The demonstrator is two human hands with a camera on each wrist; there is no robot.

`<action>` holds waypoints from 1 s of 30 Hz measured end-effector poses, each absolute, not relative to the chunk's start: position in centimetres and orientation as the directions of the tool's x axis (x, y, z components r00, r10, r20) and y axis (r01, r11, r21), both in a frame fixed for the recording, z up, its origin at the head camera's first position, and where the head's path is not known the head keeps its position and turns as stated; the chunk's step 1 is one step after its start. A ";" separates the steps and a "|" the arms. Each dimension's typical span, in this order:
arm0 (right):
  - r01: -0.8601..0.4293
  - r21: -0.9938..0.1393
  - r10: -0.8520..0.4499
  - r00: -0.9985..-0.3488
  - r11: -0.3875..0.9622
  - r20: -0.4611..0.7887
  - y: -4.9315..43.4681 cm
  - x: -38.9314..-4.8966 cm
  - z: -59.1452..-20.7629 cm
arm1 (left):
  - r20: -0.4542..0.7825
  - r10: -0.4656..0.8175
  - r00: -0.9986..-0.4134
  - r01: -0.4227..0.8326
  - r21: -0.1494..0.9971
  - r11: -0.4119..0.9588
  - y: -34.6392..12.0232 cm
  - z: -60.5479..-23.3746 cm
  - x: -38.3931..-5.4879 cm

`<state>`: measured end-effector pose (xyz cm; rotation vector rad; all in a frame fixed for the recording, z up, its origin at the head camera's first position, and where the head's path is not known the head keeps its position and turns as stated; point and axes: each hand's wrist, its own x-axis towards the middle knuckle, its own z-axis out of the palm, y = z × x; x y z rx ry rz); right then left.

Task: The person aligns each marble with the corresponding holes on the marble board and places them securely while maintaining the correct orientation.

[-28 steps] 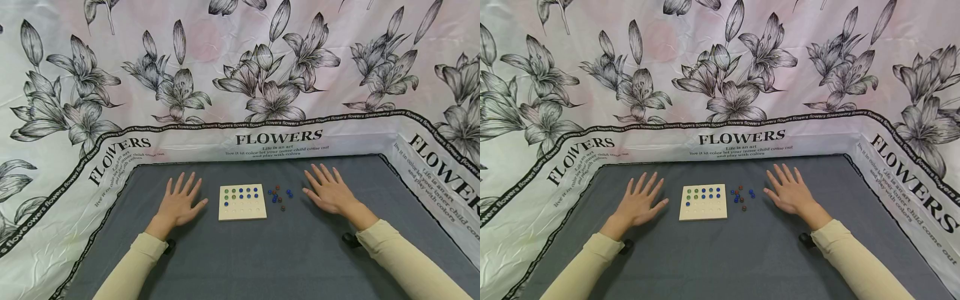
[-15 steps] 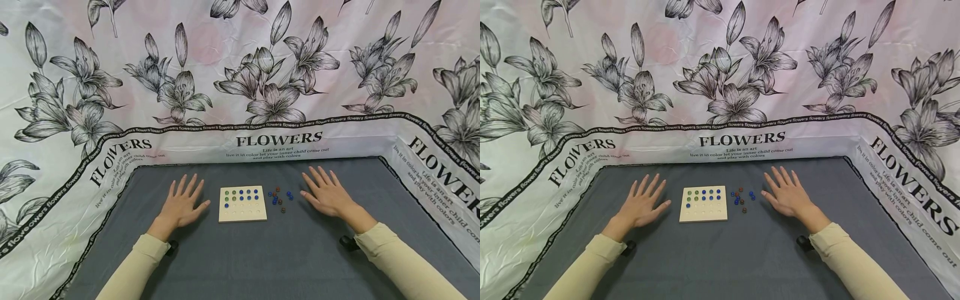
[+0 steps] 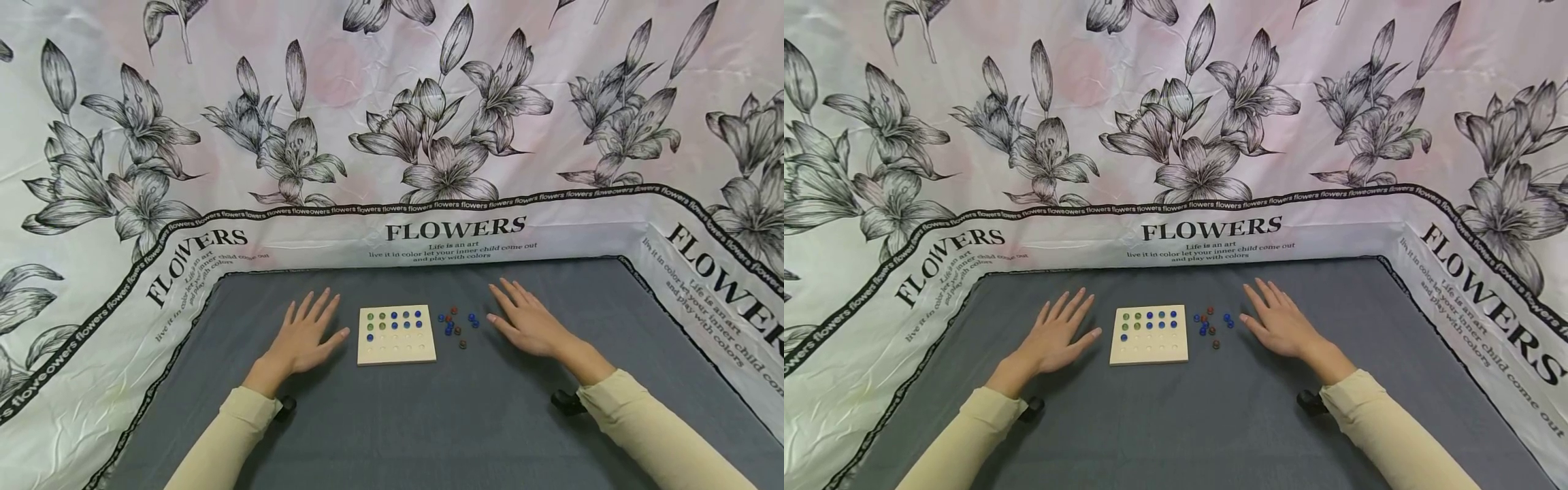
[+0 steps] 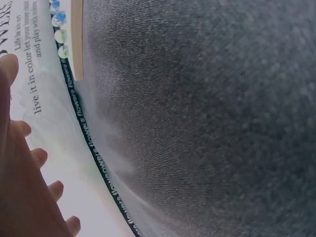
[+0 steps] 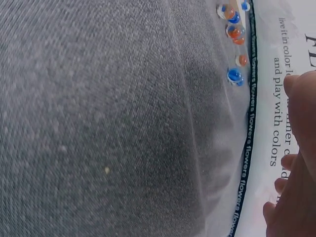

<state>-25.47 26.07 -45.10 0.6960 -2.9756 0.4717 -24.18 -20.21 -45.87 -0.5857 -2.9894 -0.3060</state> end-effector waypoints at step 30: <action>-0.338 -0.585 -0.310 -0.939 0.737 0.151 24.1 -26.0 -46.6 | 0.090 0.443 -0.892 0.444 0.355 0.823 -18.5 -47.1 -24.3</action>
